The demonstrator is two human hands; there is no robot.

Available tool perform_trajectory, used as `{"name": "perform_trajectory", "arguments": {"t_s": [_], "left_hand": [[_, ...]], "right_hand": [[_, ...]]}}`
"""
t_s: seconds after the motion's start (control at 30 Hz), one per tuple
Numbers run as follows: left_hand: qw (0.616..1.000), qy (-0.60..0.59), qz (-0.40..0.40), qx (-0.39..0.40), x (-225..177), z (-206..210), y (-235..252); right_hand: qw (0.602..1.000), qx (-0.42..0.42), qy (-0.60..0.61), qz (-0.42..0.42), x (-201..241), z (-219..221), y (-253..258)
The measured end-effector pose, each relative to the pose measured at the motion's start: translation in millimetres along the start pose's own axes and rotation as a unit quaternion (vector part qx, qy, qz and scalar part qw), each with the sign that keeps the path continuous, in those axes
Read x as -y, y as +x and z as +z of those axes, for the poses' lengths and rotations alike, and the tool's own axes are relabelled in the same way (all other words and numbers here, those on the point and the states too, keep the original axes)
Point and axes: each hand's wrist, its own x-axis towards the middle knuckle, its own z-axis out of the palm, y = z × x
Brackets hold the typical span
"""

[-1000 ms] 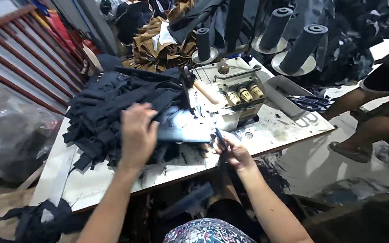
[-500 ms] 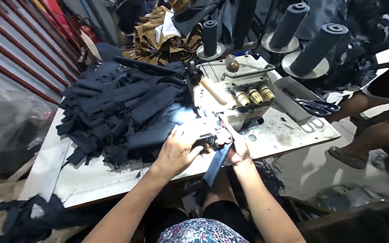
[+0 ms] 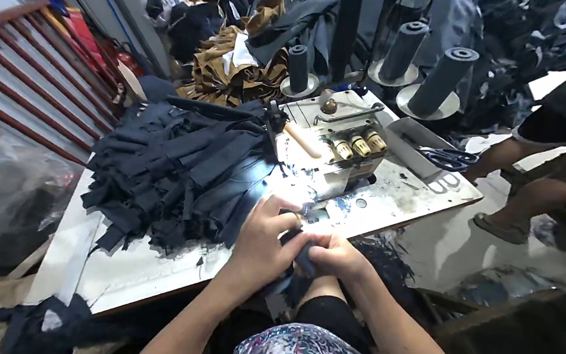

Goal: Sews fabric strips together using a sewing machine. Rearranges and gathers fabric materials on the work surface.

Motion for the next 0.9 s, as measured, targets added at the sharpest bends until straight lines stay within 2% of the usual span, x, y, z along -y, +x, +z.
{"name": "perform_trajectory", "arguments": {"t_s": [0.07,0.1,0.17,0.23,0.3,0.33,0.4,0.47,0.57,0.67,0.73,0.8,0.9], "left_hand": [[0.999,0.005,0.013,-0.029,-4,-29,-2],[0.997,0.054,0.015,-0.058,2,-49,0],[0.973,0.202,-0.011,-0.114,29,-92,12],[0.944,0.293,-0.066,-0.137,61,-111,21],[0.948,0.294,-0.059,-0.106,70,-94,20],[0.958,0.274,-0.016,-0.083,69,-73,18],[0.971,0.217,0.095,-0.022,68,-22,6],[0.975,0.17,0.137,0.041,76,12,-3],[0.975,0.177,0.122,0.061,87,15,-7],[0.97,0.209,0.104,0.06,85,14,-5],[0.969,0.227,0.083,0.057,76,19,-4],[0.967,0.241,0.061,0.05,66,26,-2],[0.968,0.244,0.028,0.055,58,29,5]], "right_hand": [[0.993,0.1,0.04,-0.046,15,-1,-1],[0.988,0.125,0.062,-0.066,22,-3,0],[0.989,0.097,0.084,-0.08,32,-11,3],[0.995,-0.003,0.09,-0.037,26,-24,10],[0.988,-0.109,0.103,0.015,5,-38,19],[0.981,-0.152,0.113,0.032,-5,-43,24],[0.969,-0.196,0.137,0.056,-19,-50,27],[0.964,-0.202,0.164,0.049,-25,-57,21],[0.961,-0.179,0.21,0.015,-23,-68,6],[0.957,-0.115,0.265,-0.037,-17,-86,2],[0.947,-0.147,0.277,-0.066,-15,-91,10],[0.928,-0.219,0.292,-0.074,-12,-86,23],[0.908,-0.222,0.342,-0.099,-11,-82,36]]}}
